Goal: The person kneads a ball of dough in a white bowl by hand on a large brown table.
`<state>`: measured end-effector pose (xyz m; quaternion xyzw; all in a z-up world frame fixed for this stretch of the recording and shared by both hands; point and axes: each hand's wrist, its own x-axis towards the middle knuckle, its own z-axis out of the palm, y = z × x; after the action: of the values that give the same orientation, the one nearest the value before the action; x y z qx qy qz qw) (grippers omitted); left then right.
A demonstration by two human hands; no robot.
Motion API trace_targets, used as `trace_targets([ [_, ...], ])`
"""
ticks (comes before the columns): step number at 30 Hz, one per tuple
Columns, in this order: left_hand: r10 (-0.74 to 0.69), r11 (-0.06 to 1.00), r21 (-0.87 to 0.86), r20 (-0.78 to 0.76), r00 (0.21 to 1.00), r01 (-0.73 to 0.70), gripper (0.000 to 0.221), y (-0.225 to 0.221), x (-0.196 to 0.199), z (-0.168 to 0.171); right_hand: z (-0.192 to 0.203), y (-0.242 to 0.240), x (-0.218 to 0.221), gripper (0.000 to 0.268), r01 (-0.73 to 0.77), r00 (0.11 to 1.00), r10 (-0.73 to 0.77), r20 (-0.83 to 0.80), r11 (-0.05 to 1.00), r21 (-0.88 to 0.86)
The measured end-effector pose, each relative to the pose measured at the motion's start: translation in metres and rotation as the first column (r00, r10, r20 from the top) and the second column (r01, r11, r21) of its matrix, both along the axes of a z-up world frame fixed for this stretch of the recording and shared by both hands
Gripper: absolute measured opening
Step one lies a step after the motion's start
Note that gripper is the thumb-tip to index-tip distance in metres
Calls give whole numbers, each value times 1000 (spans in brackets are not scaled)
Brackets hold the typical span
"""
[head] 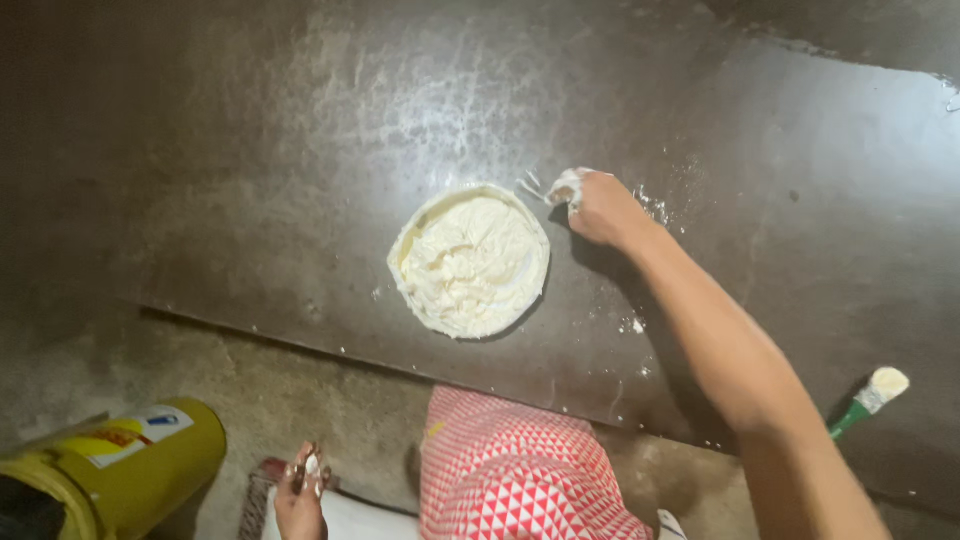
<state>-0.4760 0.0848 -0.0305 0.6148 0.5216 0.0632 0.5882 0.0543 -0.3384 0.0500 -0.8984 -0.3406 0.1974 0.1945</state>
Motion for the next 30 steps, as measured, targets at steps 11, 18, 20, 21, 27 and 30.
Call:
trace_targets([
  [11,-258,966,7,-62,964,259,43,-33,90,43,-14,107,-146,68,20,918,-80,388,988,156],
  [18,-318,948,-23,-14,948,317,44,-18,102,43,-41,77,-175,71,164,963,-197,181,969,185],
  [20,-342,940,-18,-11,940,342,44,-8,109,35,-46,64,-189,64,185,957,-218,190,966,180],
  [21,-358,934,-11,-9,934,358,45,-2,113,31,-47,57,-196,64,188,956,-222,193,966,177],
  [27,-381,918,-14,253,889,397,51,45,116,13,-27,32,-226,65,123,952,-137,274,990,67],
  [30,-294,949,-47,228,928,312,43,70,104,10,-10,27,-234,62,86,955,-73,288,996,-33],
])
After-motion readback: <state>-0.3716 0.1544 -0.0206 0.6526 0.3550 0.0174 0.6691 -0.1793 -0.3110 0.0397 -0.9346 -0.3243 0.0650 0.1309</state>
